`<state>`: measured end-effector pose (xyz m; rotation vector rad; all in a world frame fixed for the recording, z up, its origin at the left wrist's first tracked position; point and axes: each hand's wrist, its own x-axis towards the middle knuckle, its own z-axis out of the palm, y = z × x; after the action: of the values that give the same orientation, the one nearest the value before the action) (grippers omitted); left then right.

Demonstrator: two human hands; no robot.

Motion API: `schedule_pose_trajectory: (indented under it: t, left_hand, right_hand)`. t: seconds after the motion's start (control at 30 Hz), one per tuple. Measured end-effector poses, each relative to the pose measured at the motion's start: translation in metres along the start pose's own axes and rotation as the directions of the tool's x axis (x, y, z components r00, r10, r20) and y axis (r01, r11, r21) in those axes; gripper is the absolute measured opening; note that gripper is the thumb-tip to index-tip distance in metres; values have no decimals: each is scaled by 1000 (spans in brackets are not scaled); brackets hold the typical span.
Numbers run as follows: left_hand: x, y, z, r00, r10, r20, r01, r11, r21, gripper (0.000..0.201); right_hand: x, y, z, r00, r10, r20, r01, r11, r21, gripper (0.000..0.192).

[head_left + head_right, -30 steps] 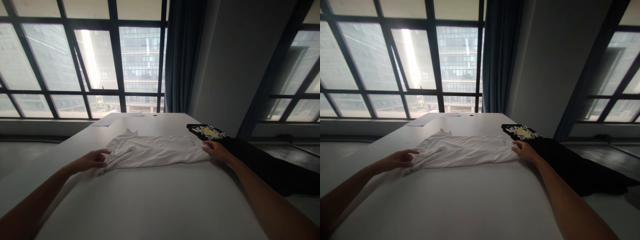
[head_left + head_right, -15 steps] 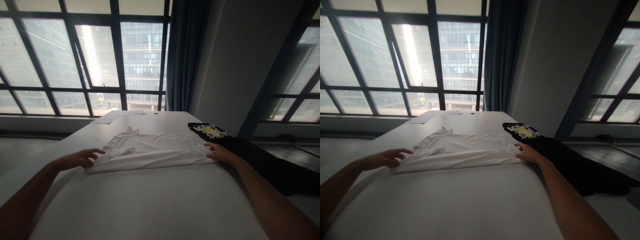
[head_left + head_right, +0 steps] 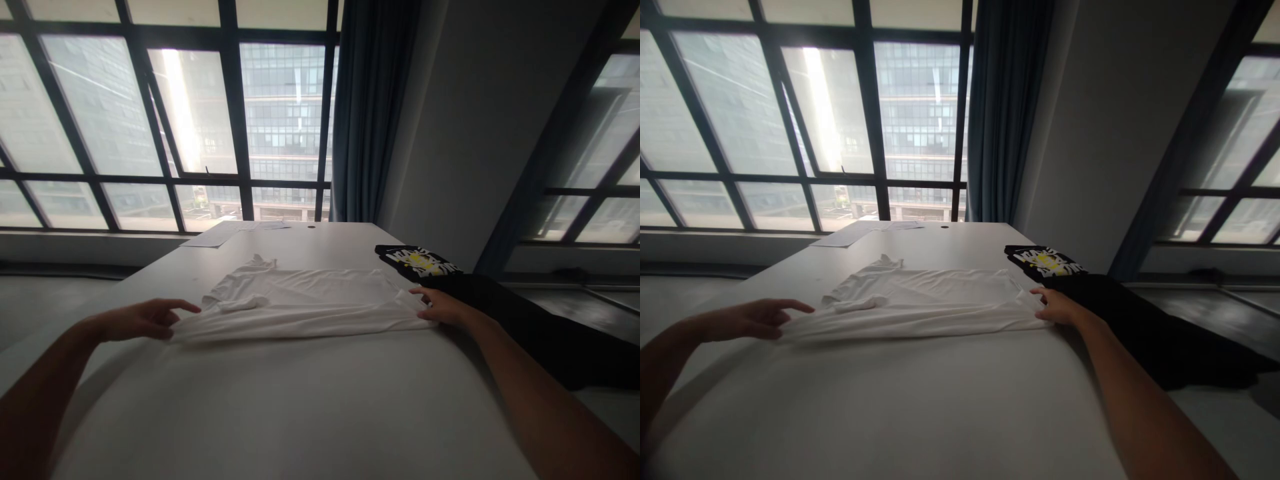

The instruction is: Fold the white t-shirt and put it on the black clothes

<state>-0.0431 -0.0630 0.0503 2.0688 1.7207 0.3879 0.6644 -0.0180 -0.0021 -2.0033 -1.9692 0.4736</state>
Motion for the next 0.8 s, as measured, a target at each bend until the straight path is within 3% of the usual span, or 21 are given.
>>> schedule_pose_trajectory:
  t: [0.07,0.1,0.13,0.2,0.27,0.37,0.47,0.57,0.7,0.8]
  left_hand:
    - [3,-3,2,975,-31,220,55,993,-106,71]
    - [7,-1,5,964,-37,264,72,990,-124,73]
    - [13,2,8,973,-40,227,66,992,-108,73]
    - [26,12,19,999,6,40,-5,1000,-26,77]
    - [39,23,34,986,116,-119,-109,992,60,79]
    - [50,36,56,951,290,-113,-280,955,96,68]
    - [57,43,63,920,374,-119,-364,926,99,59]
    - [66,49,53,917,354,-186,-345,935,79,60]
    - [88,63,36,920,230,-319,-217,973,76,57]
    - [107,67,39,904,155,-398,-109,985,137,51]
  right_hand:
    - [-2,1,-3,999,13,41,-13,1000,4,88]
    - [-3,1,-4,998,20,64,-20,1000,3,92]
    - [-3,1,-5,997,24,80,-24,1000,0,95]
    - [-2,-1,-6,998,16,64,-16,1000,-12,97]
    - [0,-6,-4,999,-29,-24,28,999,-37,87]
    - [4,-17,2,983,-125,-134,114,990,-88,65]
    - [6,-24,8,979,-160,-124,144,981,-129,50]
    - [7,-25,9,978,-161,-130,136,974,-183,41]
    - [7,-20,4,971,-145,-192,108,975,-193,36]
    - [7,-19,3,956,-157,-246,119,979,-164,32]
